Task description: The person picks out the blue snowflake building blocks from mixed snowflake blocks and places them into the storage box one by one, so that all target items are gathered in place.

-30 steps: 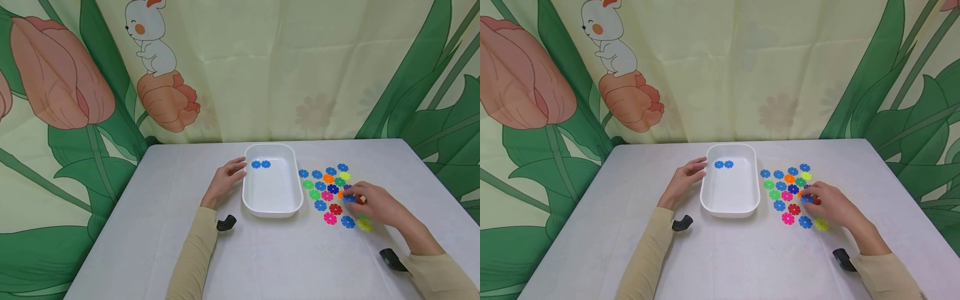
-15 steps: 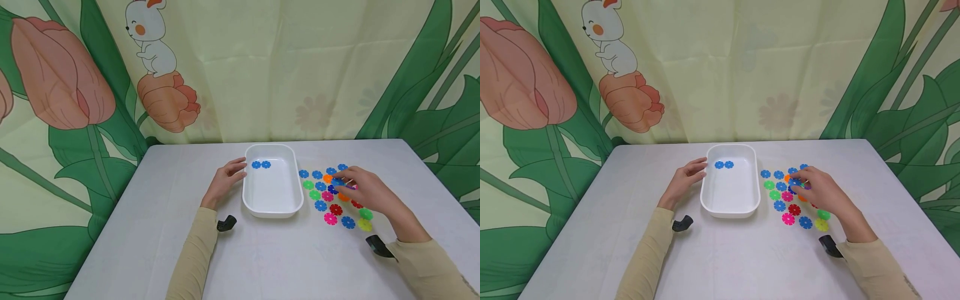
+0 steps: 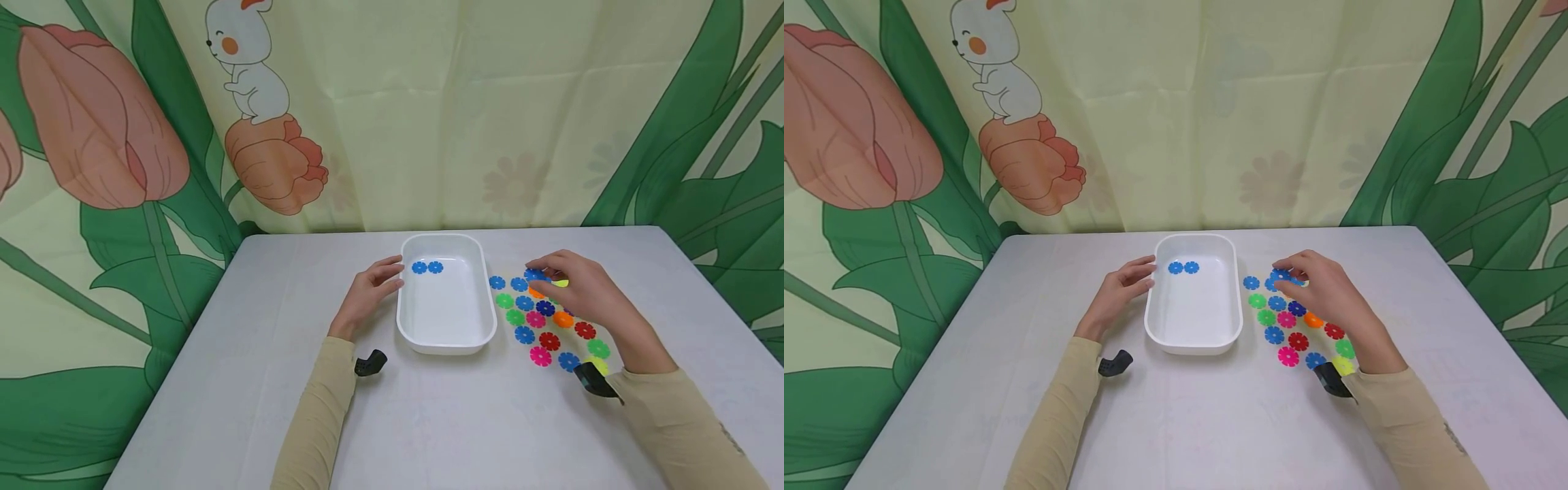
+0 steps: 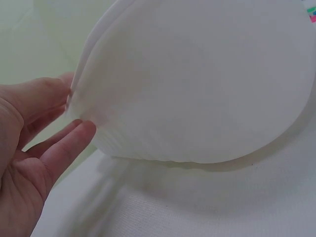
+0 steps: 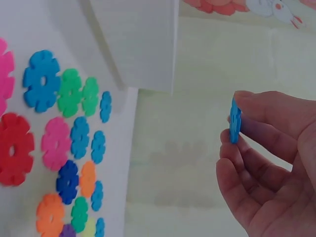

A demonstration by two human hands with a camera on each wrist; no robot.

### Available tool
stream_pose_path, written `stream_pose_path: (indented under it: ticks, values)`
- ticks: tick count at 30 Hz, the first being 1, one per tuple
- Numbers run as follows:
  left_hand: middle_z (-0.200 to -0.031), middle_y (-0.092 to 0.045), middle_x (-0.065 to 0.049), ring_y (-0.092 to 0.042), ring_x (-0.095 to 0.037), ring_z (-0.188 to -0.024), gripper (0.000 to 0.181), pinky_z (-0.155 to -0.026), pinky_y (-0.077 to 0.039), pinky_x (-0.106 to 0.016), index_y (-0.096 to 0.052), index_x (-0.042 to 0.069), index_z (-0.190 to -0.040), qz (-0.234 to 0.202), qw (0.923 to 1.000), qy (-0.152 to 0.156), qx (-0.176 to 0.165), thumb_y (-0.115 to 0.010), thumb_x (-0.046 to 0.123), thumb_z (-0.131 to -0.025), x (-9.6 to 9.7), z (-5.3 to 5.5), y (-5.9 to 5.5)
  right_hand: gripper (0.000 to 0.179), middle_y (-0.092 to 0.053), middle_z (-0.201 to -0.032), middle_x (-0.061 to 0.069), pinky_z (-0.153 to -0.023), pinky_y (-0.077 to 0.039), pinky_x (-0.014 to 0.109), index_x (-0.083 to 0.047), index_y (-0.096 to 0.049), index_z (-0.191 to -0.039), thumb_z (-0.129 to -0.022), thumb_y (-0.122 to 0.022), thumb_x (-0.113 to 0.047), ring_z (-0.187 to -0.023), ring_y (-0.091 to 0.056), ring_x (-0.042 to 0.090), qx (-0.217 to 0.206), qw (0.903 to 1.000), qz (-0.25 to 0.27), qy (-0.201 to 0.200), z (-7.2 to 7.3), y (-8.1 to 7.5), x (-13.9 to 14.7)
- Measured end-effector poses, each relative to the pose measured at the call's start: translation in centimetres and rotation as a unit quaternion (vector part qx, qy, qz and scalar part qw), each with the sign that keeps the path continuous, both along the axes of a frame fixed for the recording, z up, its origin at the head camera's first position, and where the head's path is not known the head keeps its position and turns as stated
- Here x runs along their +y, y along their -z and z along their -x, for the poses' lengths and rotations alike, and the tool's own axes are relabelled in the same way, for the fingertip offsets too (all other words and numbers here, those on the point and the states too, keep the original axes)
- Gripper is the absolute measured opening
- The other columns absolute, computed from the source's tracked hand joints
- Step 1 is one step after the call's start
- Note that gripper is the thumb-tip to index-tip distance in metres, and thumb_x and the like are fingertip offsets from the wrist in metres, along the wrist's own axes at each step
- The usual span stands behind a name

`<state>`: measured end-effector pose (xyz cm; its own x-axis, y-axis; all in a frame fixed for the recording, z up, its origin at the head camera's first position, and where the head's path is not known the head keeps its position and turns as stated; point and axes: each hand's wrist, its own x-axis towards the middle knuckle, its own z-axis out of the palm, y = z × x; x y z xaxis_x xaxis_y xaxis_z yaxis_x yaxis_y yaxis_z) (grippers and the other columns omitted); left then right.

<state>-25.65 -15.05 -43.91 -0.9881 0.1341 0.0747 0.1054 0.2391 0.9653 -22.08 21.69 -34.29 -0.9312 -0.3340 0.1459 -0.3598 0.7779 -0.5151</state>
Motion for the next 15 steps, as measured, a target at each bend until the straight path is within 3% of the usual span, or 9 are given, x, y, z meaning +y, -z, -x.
stream_pose_path:
  ticks: [15]
  values:
    - [-0.138,-0.052,0.015,-0.048,-0.014,-0.13,0.037,-0.108,-0.041,-0.038,-0.065,0.008,-0.127,-0.001,1.0,0.003,0.002,-0.069,0.021,-0.093,0.0,0.1,0.0,0.039,-0.059,-0.118,0.018,-0.089,-0.053,0.053,-0.003,-0.063,-0.125,-0.092,-0.069,-0.024,-0.108,-0.055,0.036,0.0,0.9993,0.036,0.009,2.1,-1.8,-3.3]
